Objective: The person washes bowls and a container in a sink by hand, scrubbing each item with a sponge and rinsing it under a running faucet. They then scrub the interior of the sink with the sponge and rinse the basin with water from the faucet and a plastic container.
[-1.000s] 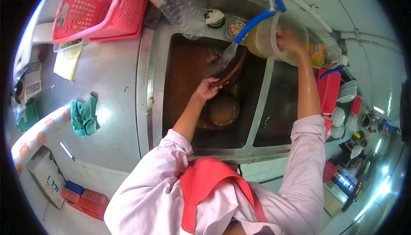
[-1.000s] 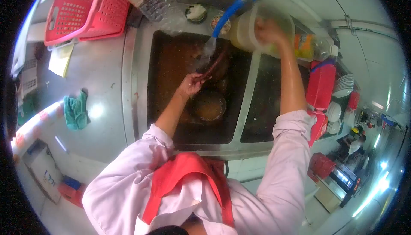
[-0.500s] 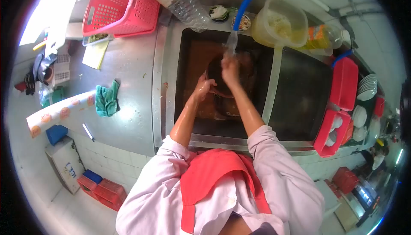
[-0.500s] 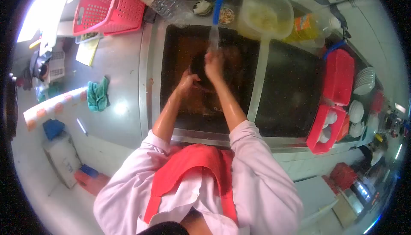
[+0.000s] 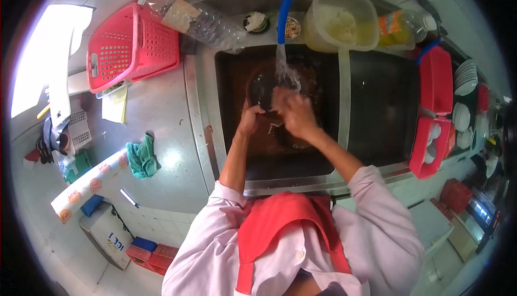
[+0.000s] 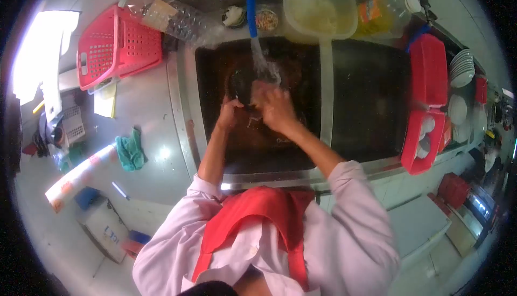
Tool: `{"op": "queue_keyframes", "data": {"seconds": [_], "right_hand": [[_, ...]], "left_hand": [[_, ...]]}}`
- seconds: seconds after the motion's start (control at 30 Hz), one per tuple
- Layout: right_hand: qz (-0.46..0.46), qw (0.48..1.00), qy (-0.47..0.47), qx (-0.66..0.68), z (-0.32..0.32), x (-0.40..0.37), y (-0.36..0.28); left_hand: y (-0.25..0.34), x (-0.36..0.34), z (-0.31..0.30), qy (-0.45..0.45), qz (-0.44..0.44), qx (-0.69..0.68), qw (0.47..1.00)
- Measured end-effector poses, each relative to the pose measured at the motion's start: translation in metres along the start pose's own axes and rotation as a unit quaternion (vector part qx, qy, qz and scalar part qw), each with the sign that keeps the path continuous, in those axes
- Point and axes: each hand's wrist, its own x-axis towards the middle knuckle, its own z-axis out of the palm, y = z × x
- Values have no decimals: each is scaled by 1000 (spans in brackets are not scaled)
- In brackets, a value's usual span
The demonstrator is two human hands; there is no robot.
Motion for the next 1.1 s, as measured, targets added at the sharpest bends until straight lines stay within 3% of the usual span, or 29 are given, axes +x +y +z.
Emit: {"op": "queue_keyframes", "data": {"seconds": [0.07,0.1,0.13,0.2,0.23,0.27,0.3,0.33,0.37,0.4,0.5,0.53,0.6,0.63,0.67,0.7,0.8,0.83,0.87,0.93,0.97,1.0,1.07,1.1], "right_hand": [[90,966,145,-193,-11,14,24],[50,953,196,-227,-30,32,10],[55,954,189,-226,-19,40,3],[42,980,166,-96,3,56,0],[1,994,102,-43,8,49,0],[0,993,105,-46,5,38,2],[-66,992,93,43,2,20,2],[-132,979,81,133,-1,2,2],[-67,996,-30,56,-25,-15,-3],[-68,995,-35,59,-22,-12,-4],[-2,989,130,-73,-4,9,-22],[-2,988,138,-74,1,9,-17],[-81,988,127,29,10,4,-8],[-79,988,126,33,3,2,-1],[-181,982,57,-2,-10,1,7],[-277,960,-12,-35,-17,-5,10],[-213,971,-86,-64,-19,-1,12],[-109,993,-29,-26,-14,2,4],[-103,994,-27,-23,-7,8,-1],[-3,991,103,-81,11,20,-19],[86,983,106,-126,12,28,-34],[90,983,107,-123,13,29,-27],[-155,985,26,-65,9,23,5],[-237,967,-59,-76,-33,20,-5]], "left_hand": [[9,-6,14,18,-1,38,999],[12,-8,30,17,-8,36,999],[15,-12,48,2,-48,-4,999],[14,-11,57,-18,-82,-40,996],[14,-5,52,-9,-26,-57,998],[17,-4,56,1,28,-77,997],[25,-12,50,22,-34,-99,994],[37,-18,58,24,-35,-100,994],[50,-23,68,30,-26,-76,996],[54,-28,72,37,-20,-53,998],[7,-16,61,32,31,-107,993],[3,-12,62,21,55,-118,991],[12,-5,51,72,64,-90,991],[27,-2,33,45,3,-22,999],[36,-4,19,18,-62,46,997],[38,-10,13,19,-70,46,996],[56,10,18,50,-207,-55,975],[58,0,38,77,-166,-38,982],[41,3,45,77,-172,-35,982],[-5,3,50,161,19,-23,987],[-20,5,51,167,30,-4,985],[-11,11,33,167,27,0,986],[27,23,5,149,-133,55,978],[71,6,43,139,-173,-82,972]]}}
